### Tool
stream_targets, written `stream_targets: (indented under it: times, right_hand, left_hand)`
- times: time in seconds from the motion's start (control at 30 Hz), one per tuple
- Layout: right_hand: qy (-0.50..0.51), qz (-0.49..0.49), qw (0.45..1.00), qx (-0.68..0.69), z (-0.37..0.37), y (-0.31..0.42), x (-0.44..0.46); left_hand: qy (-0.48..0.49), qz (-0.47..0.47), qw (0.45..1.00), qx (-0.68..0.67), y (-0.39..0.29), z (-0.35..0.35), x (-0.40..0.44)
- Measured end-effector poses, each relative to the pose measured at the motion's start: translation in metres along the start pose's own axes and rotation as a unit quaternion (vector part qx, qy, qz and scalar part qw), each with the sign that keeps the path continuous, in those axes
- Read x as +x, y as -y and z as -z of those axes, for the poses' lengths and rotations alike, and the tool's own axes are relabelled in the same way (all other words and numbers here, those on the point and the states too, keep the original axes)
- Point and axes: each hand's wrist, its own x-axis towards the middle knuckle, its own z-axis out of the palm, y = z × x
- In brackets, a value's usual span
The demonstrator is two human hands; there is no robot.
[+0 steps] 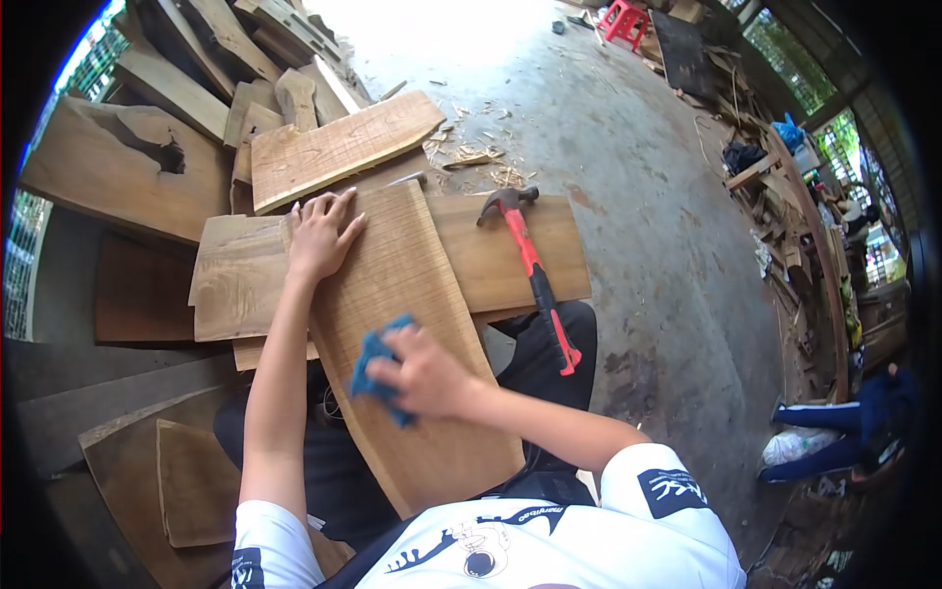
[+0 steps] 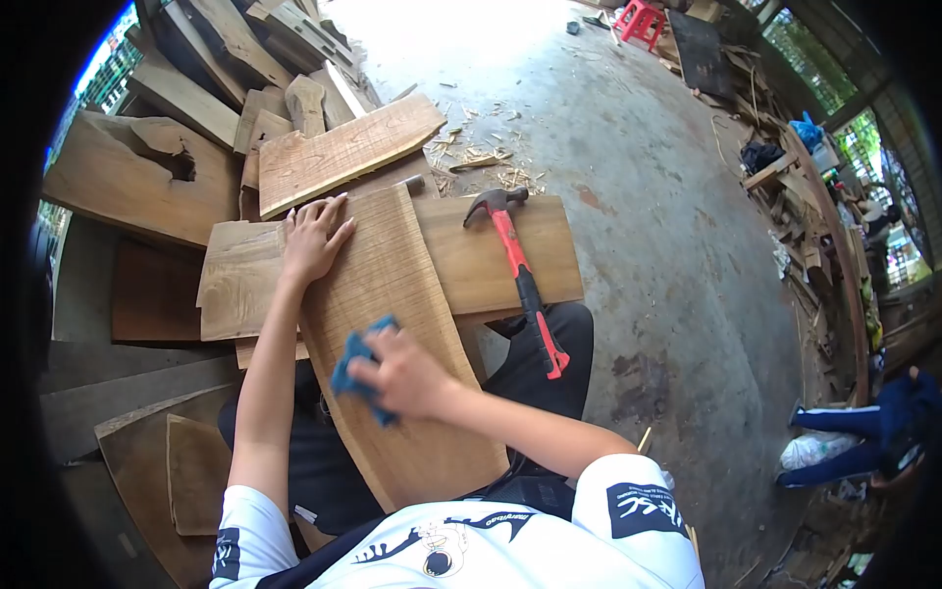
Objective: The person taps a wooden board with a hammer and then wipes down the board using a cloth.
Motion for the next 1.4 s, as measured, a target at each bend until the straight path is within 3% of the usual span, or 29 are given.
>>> stream_targets:
  times: [0.07,0.13,0.17,0.3,0.4,0.47,0.6,0.63,0.7,0.83,0.97,1.03,1.17,1.23,1.33,1.4]
  right_hand:
    - [-0.015,-0.150,0.987,-0.056,0.015,-0.034,0.016]
    - [-0.085,-0.205,0.968,-0.115,0.010,-0.042,0.027]
    - [-0.051,-0.217,0.962,-0.159,0.002,-0.025,0.026]
    - [0.009,-0.023,0.999,-0.029,-0.036,0.058,-0.016]
    - [0.092,0.068,0.991,0.075,-0.024,0.059,-0.021]
    - [0.043,0.051,0.997,0.040,-0.015,0.022,-0.006]
    - [-0.061,-0.140,0.984,-0.089,0.011,-0.046,0.029]
    - [-0.075,-0.143,0.981,-0.104,0.008,-0.045,0.030]
    - [-0.043,-0.128,0.982,-0.132,-0.004,-0.017,0.019]
    - [0.061,-0.004,0.998,0.014,-0.025,0.055,-0.021]
    - [0.110,0.036,0.991,0.064,-0.016,0.043,-0.014]
    - [0.045,-0.026,0.998,0.040,-0.013,0.022,-0.004]
    - [-0.070,-0.147,0.985,-0.051,0.005,-0.015,0.017]
    - [-0.103,-0.164,0.979,-0.067,0.004,-0.022,0.019]
    - [-0.140,-0.194,0.968,0.070,-0.004,-0.020,0.015]
    - [-0.150,-0.259,0.920,0.254,-0.002,-0.005,0.017]
  left_hand:
    - [-0.007,0.002,1.000,-0.003,0.000,0.000,0.001]
    - [-0.005,0.002,1.000,-0.003,-0.002,0.002,0.000]
    - [-0.013,0.001,1.000,0.000,-0.002,0.002,0.000]
    - [-0.016,-0.003,1.000,-0.018,-0.005,0.007,-0.002]
    - [-0.005,0.008,1.000,-0.006,-0.005,0.006,-0.002]
    - [-0.003,0.005,1.000,-0.010,-0.003,0.004,-0.003]
    - [-0.007,0.003,1.000,-0.005,-0.002,0.001,-0.002]
    - [-0.008,0.002,1.000,0.002,-0.001,0.001,-0.002]
    - [-0.007,0.001,1.000,-0.006,-0.001,0.001,-0.002]
    - [-0.001,0.006,1.000,-0.008,-0.003,0.005,-0.002]
    - [-0.024,-0.008,1.000,-0.006,-0.001,0.001,-0.003]
    - [-0.017,-0.009,1.000,-0.007,0.003,0.000,-0.003]
    - [-0.082,-0.032,0.972,-0.216,0.006,0.014,-0.011]
    - [-0.098,-0.055,0.948,-0.297,-0.010,0.036,-0.039]
    - [-0.089,-0.101,0.909,-0.394,-0.044,0.064,-0.093]
    - [-0.081,-0.103,0.913,-0.386,-0.061,0.074,-0.131]
